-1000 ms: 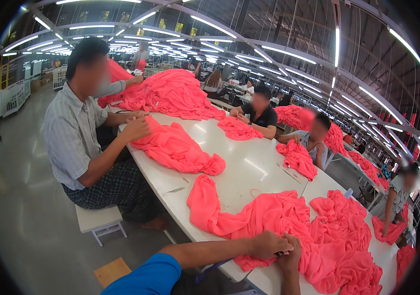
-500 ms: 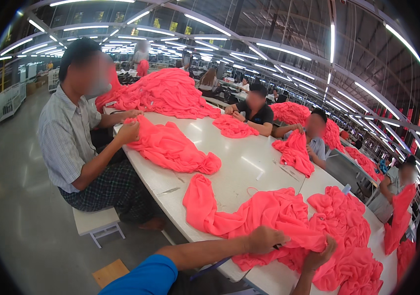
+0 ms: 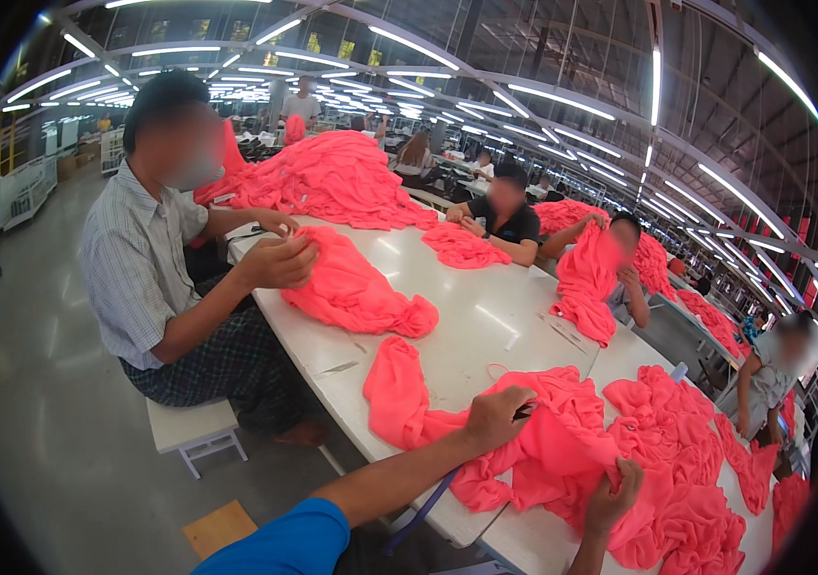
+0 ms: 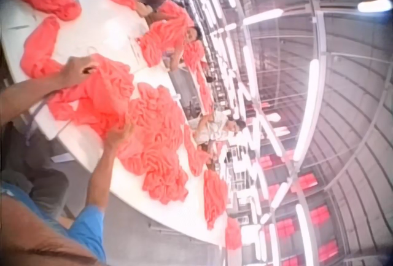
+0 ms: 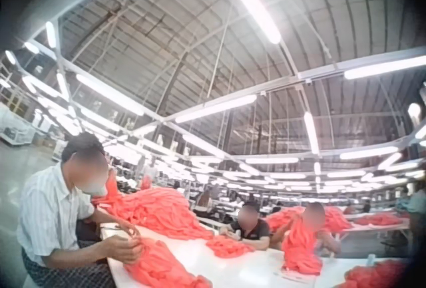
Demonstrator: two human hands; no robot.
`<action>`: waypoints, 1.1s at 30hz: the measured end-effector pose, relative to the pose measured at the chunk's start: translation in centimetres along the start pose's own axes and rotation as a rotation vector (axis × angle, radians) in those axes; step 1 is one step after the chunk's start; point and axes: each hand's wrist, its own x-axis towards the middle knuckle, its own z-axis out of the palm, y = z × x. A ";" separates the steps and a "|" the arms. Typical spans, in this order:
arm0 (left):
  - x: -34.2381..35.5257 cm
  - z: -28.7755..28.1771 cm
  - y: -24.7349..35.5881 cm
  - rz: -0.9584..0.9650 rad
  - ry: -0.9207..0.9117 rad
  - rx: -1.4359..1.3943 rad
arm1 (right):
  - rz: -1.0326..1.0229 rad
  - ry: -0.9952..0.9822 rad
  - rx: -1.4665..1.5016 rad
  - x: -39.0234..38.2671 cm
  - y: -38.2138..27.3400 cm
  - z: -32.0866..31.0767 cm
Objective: The person trims loose threads from pink garments using small scissors. The person repeatedly picks up garments, snips threads, and places them back on the table.
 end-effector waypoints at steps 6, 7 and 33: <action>-0.5 0.4 -0.6 -0.045 -0.036 0.048 | 0.404 -0.376 0.296 -1.3 -0.8 0.5; -0.5 0.5 -0.7 -0.053 -0.046 0.067 | 0.424 -0.421 0.335 -1.7 -1.5 0.8; -2.0 1.0 -1.2 0.015 -0.187 0.080 | 0.440 -0.817 0.508 -3.8 -2.0 2.3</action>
